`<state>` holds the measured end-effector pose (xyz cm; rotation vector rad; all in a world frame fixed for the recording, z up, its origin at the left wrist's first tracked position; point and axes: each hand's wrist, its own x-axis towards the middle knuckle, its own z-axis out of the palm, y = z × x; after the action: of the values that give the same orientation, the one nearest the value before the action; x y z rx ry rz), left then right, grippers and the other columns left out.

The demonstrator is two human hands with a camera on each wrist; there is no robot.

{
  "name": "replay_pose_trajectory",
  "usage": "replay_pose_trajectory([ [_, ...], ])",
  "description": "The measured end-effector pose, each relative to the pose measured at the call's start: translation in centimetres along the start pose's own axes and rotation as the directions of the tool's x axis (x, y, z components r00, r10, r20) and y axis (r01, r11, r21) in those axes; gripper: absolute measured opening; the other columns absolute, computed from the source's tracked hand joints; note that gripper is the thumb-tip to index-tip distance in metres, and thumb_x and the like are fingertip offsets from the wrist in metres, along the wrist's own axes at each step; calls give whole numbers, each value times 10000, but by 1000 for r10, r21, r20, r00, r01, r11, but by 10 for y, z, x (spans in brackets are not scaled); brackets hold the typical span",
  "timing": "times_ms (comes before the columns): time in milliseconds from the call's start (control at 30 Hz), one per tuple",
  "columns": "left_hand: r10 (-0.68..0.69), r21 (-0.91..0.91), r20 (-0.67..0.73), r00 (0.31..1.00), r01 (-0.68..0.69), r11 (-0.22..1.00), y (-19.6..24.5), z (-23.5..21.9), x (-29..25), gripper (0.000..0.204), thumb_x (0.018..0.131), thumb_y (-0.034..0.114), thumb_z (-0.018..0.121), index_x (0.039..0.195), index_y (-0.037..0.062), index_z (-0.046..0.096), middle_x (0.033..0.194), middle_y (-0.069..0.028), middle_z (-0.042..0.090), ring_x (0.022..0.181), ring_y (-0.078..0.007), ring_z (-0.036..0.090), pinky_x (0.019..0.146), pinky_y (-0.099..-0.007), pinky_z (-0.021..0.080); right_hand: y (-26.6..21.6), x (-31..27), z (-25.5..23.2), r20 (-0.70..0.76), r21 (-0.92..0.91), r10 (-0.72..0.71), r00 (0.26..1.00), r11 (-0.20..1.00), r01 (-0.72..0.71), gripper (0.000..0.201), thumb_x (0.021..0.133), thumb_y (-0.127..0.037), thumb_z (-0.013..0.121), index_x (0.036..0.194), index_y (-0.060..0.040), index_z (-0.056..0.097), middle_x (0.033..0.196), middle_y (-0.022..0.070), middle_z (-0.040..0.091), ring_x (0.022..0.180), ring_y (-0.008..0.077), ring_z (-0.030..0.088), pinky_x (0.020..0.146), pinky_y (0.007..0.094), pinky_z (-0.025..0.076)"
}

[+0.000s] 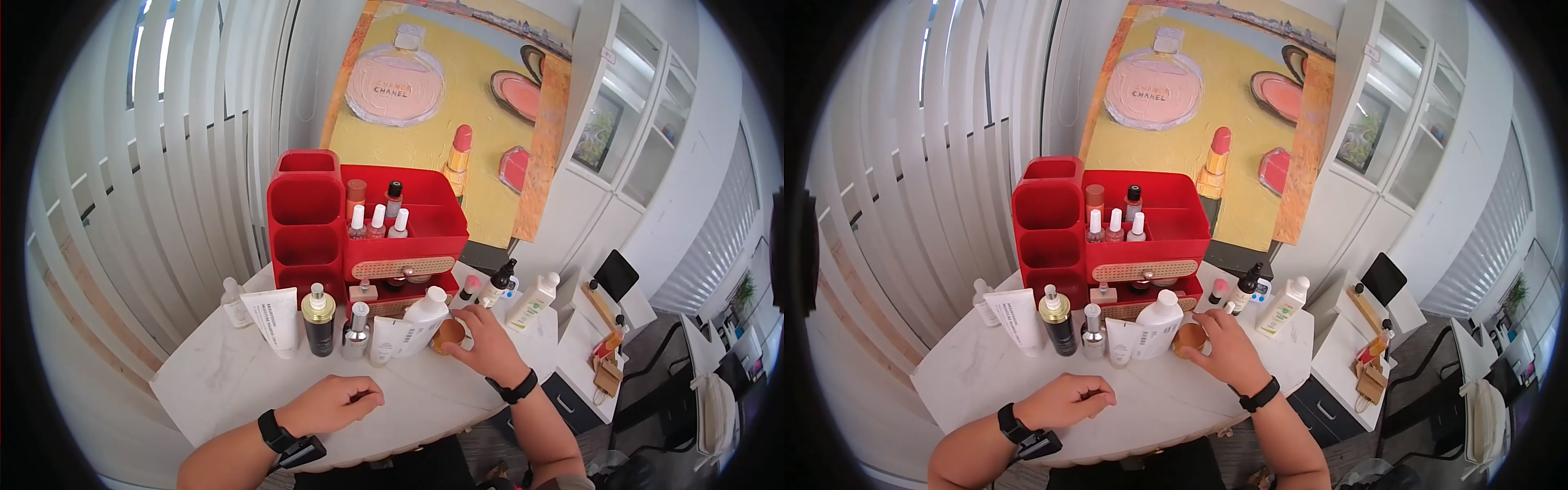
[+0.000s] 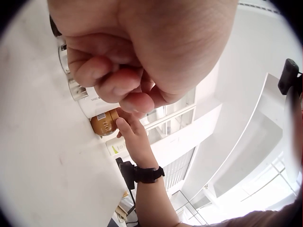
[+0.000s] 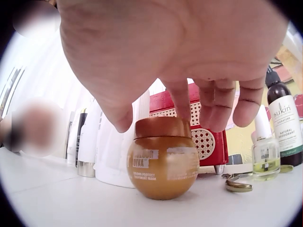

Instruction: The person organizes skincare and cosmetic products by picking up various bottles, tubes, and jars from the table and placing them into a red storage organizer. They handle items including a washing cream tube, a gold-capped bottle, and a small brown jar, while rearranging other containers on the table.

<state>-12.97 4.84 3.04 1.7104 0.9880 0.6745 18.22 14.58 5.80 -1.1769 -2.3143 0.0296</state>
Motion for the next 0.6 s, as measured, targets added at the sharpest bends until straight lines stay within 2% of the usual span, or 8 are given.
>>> replay_pose_trajectory([
  [33,-1,0,0,1000,1,1000,-2,1,0,207,1001,212,609,1066,28,678,792,-55,682,689,-145,626,660,-290,506,4,-1,5,22,-4,3,1000,1000,-3,563,841,-324,795,1270,-20,593,1223,163,599,1094,351,618,933,407,522],
  [100,25,-30,10,1000,-25,999,-5,1,1,188,1017,186,595,1090,36,681,766,-4,629,684,-71,554,632,-253,461,6,-3,8,42,-7,6,999,1000,-5,595,828,-344,805,1279,-19,592,1246,163,599,1105,355,615,945,408,520],
  [200,4,-14,12,1000,-4,1000,1,0,0,185,1018,185,595,1084,35,681,758,-2,622,681,-71,550,631,-252,459,5,-2,10,41,-2,20,999,1000,-20,602,828,-360,806,1276,-20,592,1243,169,612,1103,362,622,943,415,521],
  [267,13,-2,8,1000,-13,1000,4,-1,0,184,1019,186,594,1080,35,680,753,-2,619,676,-70,546,628,-251,457,1,-3,9,107,106,139,985,983,-150,600,837,-369,800,1277,-21,585,1244,182,632,1105,370,636,937,419,524],
  [400,21,-10,-2,1000,-21,1000,-2,1,0,183,1018,190,600,1069,35,681,744,-1,615,660,-71,535,616,-252,453,3,-8,13,114,121,180,977,974,-194,594,843,-372,796,1279,-31,580,1216,192,660,1087,376,658,915,424,534],
  [467,14,-12,-5,1000,-14,1000,1,0,0,183,1017,191,605,1068,33,681,746,-3,618,659,-72,535,613,-254,453,1,-7,7,193,118,221,956,962,-246,641,836,-345,816,1330,-29,556,1199,191,681,1072,345,671,928,395,529],
  [600,21,8,-16,1000,-21,1000,1,0,0,180,1016,190,619,1062,27,679,751,0,622,663,-73,534,611,-259,453,-7,-14,-10,246,138,256,935,945,-295,630,831,-345,821,1308,-18,572,1144,178,699,1039,324,683,910,370,532],
])
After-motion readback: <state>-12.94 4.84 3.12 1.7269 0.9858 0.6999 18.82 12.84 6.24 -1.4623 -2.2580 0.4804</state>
